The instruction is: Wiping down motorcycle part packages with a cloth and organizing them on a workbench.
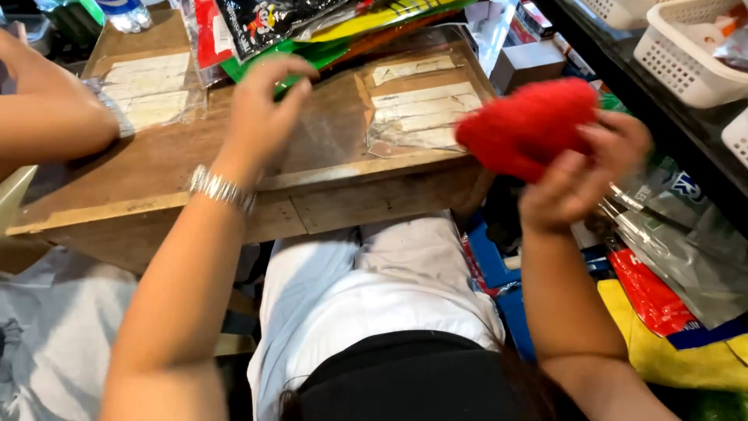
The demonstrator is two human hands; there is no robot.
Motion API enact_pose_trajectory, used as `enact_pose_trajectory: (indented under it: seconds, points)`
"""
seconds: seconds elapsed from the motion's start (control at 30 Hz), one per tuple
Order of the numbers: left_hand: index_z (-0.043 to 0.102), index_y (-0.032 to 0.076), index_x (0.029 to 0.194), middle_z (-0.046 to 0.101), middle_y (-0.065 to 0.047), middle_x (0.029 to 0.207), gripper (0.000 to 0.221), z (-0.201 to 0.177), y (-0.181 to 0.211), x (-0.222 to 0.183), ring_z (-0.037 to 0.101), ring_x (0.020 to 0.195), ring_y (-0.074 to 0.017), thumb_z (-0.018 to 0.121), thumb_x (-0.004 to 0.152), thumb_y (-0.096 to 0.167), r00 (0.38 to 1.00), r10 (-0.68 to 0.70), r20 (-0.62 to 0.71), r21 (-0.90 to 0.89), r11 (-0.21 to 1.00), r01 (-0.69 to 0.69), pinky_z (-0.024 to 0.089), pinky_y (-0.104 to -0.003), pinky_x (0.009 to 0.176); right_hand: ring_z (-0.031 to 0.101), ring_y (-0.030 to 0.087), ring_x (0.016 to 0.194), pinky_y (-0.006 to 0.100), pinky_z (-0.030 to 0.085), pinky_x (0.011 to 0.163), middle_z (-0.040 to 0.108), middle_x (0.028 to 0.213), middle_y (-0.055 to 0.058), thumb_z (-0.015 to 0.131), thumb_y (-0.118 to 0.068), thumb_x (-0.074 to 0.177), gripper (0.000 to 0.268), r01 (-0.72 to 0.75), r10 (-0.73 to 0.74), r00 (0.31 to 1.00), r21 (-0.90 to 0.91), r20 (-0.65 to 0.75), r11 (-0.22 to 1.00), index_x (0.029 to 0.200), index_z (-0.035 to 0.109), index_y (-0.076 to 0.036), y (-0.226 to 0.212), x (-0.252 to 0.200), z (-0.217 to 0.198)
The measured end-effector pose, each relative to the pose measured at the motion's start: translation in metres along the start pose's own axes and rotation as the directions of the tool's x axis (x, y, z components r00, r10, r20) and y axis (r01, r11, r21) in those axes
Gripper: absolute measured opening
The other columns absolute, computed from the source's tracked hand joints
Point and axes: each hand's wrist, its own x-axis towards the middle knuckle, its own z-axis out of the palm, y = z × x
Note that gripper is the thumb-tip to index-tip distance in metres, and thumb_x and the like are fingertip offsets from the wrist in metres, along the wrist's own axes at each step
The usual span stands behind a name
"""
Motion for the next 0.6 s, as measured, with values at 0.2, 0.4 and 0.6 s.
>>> enact_pose_trajectory:
  seconds: [0.2,0.4,0.6]
  points:
    - [0.051,0.006,0.150,0.030,-0.025,0.159,0.065,0.030,-0.065,0.010,0.025,0.144,-0.0419,0.064,0.097,0.043,0.910,-0.412,0.045,0.451,0.821,0.350,0.024,-0.061,0.107,0.055,0.034,0.102,0.045,0.039,0.101,0.062,0.114,0.014,0.069,-0.010,0.089,0.029,0.045,0.031,0.859,-0.135,0.512,0.990,0.118,0.070,-0.002,-0.003,-0.045,0.031]
    - [0.045,0.009,0.157,0.017,-0.026,0.163,0.070,0.034,-0.063,0.025,0.011,0.146,-0.0513,0.069,0.098,0.038,0.908,-0.399,0.131,0.587,0.769,0.253,0.016,-0.073,0.109,0.055,0.035,0.102,0.045,0.040,0.101,0.063,0.112,0.015,0.068,-0.006,0.091,0.028,-0.029,0.080,0.856,-0.108,0.511,0.994,0.119,0.069,-0.001,-0.010,-0.038,0.031]
    - [0.023,-0.003,0.162,0.010,-0.016,0.170,0.084,0.044,-0.062,0.027,-0.001,0.152,-0.0354,0.061,0.102,0.042,0.874,-0.449,0.187,0.604,0.754,0.258,0.012,-0.070,0.115,0.055,0.034,0.102,0.045,0.040,0.101,0.064,0.113,0.015,0.068,-0.007,0.090,0.029,-0.033,0.085,0.862,-0.113,0.499,0.993,0.119,0.068,-0.001,-0.010,-0.042,0.031]
